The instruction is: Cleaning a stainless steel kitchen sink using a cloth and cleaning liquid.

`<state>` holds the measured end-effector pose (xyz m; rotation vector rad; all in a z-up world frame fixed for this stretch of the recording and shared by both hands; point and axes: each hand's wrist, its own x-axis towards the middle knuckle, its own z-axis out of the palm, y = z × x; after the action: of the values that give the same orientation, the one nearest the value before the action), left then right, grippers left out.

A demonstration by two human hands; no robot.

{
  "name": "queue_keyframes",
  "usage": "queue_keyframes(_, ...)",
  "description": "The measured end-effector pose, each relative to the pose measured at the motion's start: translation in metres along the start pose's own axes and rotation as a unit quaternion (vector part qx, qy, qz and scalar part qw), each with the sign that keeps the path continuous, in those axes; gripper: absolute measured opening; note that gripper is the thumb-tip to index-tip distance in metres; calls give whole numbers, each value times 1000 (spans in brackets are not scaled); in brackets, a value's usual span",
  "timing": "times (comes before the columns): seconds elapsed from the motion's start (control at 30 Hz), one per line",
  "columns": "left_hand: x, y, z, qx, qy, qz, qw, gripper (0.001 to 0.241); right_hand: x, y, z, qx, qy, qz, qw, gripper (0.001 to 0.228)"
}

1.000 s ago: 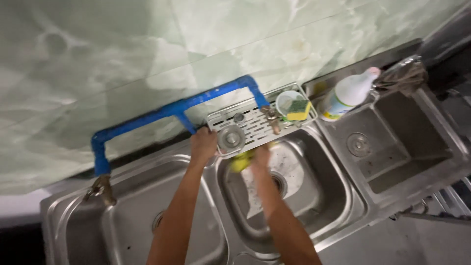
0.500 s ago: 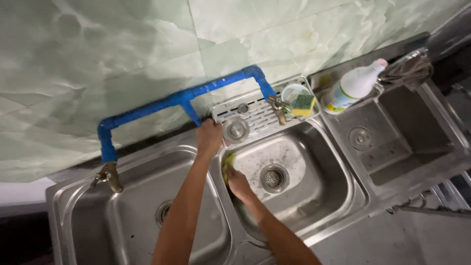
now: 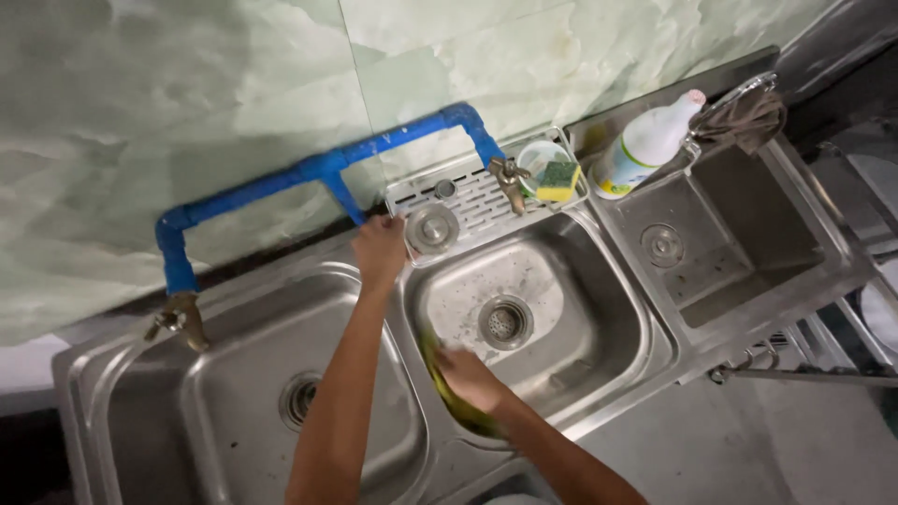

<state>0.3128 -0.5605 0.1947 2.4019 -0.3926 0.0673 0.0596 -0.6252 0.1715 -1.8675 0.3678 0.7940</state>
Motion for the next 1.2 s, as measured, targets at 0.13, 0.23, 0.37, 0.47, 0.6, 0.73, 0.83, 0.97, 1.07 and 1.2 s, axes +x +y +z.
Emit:
queue_keyframes(0.13, -12, 19, -8, -44, 38, -68, 996, 36, 80, -18, 8, 319, 191, -71, 926, 39)
queue_keyframes(0.23, -27, 39, -34, -92, 32, -107, 990, 30, 68, -31, 10, 221, 219, -40, 950, 48)
queue_keyframes(0.37, -37, 51, -37, -147, 45, -109, 982, 28, -19, -40, 13, 36, 144, 15, 989, 58)
queue_keyframes(0.47, -39, 58, -36, -123, 63, -104, 985, 34, -23, 56, 38, -184, 85, -162, 966, 63)
queue_keyframes(0.6, -48, 50, -34, -123, 105, -70, 984, 42, -101, 28, -27, -298, -55, 127, 944, 90)
queue_keyframes(0.73, -74, 66, -75, -146, 84, -96, 981, 43, -85, 118, -74, -402, -56, 95, 909, 65)
queue_keyframes(0.83, -91, 49, -81, -114, 119, -33, 986, 42, -79, 146, -123, -483, -62, 74, 871, 48)
queue_keyframes(0.97, -107, 33, -73, -148, 147, 33, 977, 33, -73, 180, -132, -582, -70, 40, 809, 34)
queue_keyframes(1.07, -117, 21, -61, -157, 80, 3, 984, 40, -48, 198, -101, -475, -129, -320, 809, 31)
queue_keyframes(1.2, -129, 17, -46, -168, 90, 40, 981, 35, -33, 182, -74, -480, -105, -312, 813, 40)
